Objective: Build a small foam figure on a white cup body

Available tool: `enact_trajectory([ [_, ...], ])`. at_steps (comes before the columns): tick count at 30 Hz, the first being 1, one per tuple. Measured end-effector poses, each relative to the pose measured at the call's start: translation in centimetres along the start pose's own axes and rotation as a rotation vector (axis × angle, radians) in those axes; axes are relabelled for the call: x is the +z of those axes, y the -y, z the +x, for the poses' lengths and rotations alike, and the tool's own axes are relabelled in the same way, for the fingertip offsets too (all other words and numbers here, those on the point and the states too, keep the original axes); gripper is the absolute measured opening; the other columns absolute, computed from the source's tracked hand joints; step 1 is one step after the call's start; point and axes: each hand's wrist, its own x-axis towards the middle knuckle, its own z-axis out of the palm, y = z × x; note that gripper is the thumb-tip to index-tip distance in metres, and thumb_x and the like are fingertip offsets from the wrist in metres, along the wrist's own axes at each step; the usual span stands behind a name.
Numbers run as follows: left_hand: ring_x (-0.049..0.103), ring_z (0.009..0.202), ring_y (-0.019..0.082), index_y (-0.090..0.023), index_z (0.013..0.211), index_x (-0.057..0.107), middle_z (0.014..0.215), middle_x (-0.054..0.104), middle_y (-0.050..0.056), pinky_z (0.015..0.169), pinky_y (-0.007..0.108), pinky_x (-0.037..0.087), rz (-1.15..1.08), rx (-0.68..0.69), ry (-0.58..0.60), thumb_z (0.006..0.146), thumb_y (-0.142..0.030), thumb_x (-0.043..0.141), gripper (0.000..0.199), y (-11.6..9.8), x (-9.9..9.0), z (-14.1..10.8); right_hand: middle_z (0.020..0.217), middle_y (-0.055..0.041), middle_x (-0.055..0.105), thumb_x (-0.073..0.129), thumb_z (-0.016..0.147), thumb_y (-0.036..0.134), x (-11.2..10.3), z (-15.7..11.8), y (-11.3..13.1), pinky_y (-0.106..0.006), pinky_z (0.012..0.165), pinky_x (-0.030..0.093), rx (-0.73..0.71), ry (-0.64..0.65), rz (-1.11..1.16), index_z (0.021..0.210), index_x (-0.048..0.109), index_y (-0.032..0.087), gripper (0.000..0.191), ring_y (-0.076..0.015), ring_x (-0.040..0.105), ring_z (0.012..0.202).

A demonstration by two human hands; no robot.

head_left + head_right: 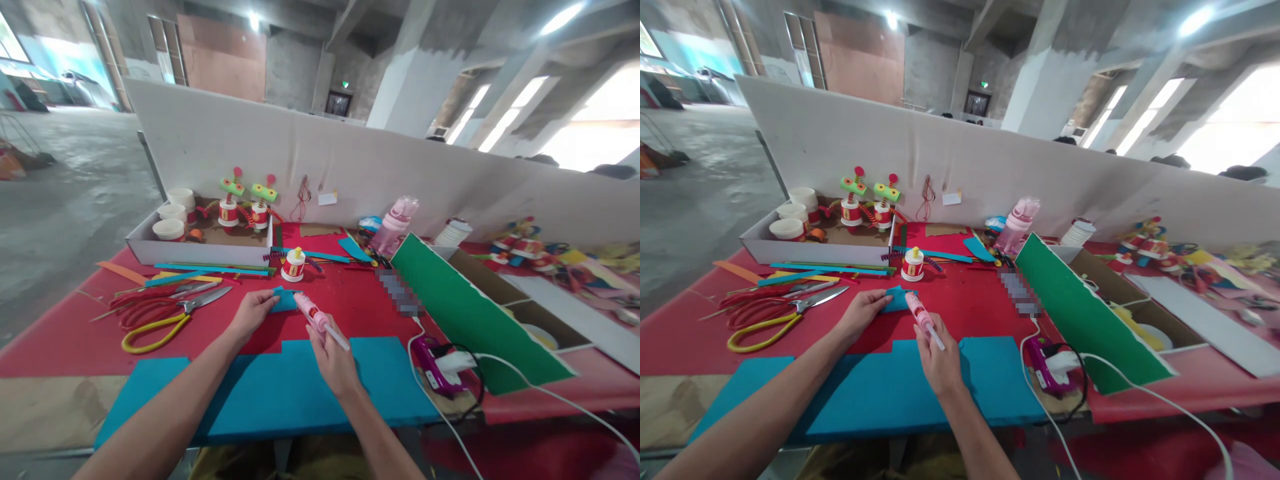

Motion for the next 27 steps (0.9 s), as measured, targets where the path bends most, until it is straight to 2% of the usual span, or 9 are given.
enact_trajectory([
  [13,0.061,0.071,0.019,-0.014,0.088,0.076,0.08,0.073,0.005,0.076,0.031,0.048,-0.011,-0.002,0.015,0.07,-0.051,0.073,0.041,0.2,-0.07,0.09,0.092,-0.0085,0.065,0.04,0.098,0.037,0.06,-0.09,-0.35,-0.026,0.067,0.051,0.004,-0.01,-0.06,0.105,0.056,0.017,0.026,-0.0191,0.064,0.079],
  [19,0.062,0.073,0.02,-0.015,0.088,0.076,0.08,0.074,0.006,0.073,0.03,0.047,-0.009,-0.012,0.015,0.069,-0.051,0.073,0.041,-0.06,0.06,-0.04,0.096,-0.0101,0.065,0.04,0.099,0.037,0.1,-0.16,-0.6,-0.026,0.067,0.052,0.011,-0.011,-0.073,0.106,0.058,0.018,0.027,-0.02,0.066,0.081],
  [27,0.062,0.072,0.019,-0.015,0.088,0.076,0.079,0.074,0.004,0.072,0.029,0.047,0.0,0.002,0.011,0.07,-0.049,0.073,0.039,-0.04,0.03,-0.03,0.091,-0.0088,0.065,0.04,0.099,0.037,-0.07,-0.09,-0.5,-0.026,0.066,0.051,0.026,-0.012,-0.077,0.103,0.058,0.018,0.026,-0.0196,0.065,0.08],
])
